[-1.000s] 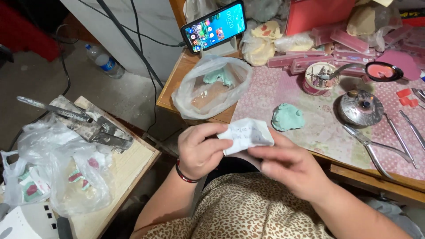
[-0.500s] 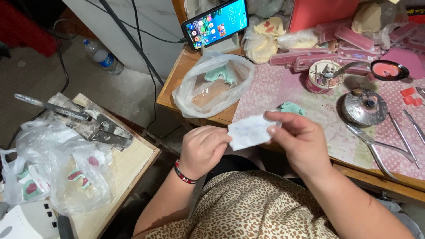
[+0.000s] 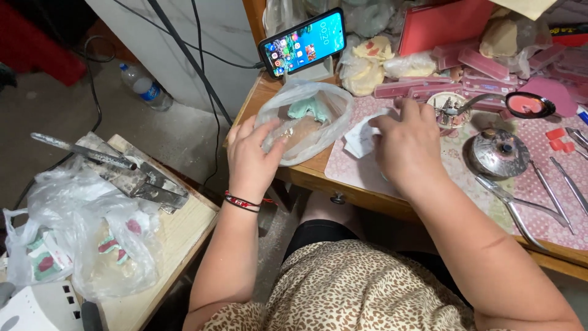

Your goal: Smoothing and refining the surface of a dental prosthesis or model using a hand tool.

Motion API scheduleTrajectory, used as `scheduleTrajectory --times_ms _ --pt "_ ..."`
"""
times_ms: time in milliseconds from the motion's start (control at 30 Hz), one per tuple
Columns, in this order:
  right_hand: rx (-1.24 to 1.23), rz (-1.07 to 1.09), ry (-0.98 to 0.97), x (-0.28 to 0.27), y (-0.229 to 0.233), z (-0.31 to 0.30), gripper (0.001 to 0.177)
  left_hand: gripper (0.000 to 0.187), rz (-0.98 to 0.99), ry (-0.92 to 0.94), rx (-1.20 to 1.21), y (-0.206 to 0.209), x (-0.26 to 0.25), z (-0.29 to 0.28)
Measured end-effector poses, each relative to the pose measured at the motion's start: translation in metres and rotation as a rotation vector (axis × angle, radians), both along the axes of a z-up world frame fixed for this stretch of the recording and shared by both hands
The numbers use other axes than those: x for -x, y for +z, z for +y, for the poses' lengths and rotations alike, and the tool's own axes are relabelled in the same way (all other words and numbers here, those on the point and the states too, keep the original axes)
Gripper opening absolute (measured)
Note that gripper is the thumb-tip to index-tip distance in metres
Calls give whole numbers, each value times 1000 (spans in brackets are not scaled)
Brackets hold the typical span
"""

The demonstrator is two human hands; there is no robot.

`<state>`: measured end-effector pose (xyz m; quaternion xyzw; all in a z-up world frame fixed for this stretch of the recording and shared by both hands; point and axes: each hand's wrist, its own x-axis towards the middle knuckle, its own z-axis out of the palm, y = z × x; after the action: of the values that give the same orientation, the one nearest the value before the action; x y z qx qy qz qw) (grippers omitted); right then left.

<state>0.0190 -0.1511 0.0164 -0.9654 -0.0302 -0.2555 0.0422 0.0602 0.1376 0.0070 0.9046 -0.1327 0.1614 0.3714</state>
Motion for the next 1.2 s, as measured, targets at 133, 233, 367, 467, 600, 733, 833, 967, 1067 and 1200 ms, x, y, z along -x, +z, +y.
scheduleTrajectory --times_ms 133,233,367,467,600,733,833,967,1067,1200 --pt "52 -143 46 -8 7 12 27 53 -65 30 44 -2 -6 1" --pt "-89 -442 475 -22 8 38 14 53 -114 -31 97 7 -1 -3" --pt "-120 -127 604 -39 18 94 23 54 -124 -64 77 4 7 -10" --pt "59 2 485 -87 -12 107 19 58 -122 -82 60 5 13 -14" --pt "201 144 406 -116 -26 121 15 62 -83 -85 61 5 19 -12" --pt "223 -67 481 -114 -40 117 11 63 -94 -69 34 9 20 -6" --pt "236 12 476 -92 -17 112 12 61 -102 -46 13 5 14 -2" --pt "170 211 448 -112 -23 107 34 54 -145 -45 -16 8 15 -5" --pt "209 249 444 -103 -13 103 49 54 -167 -44 -42 8 18 -7" --pt "299 54 516 -88 -4 103 29 57 -204 -31 -76 10 19 -7"
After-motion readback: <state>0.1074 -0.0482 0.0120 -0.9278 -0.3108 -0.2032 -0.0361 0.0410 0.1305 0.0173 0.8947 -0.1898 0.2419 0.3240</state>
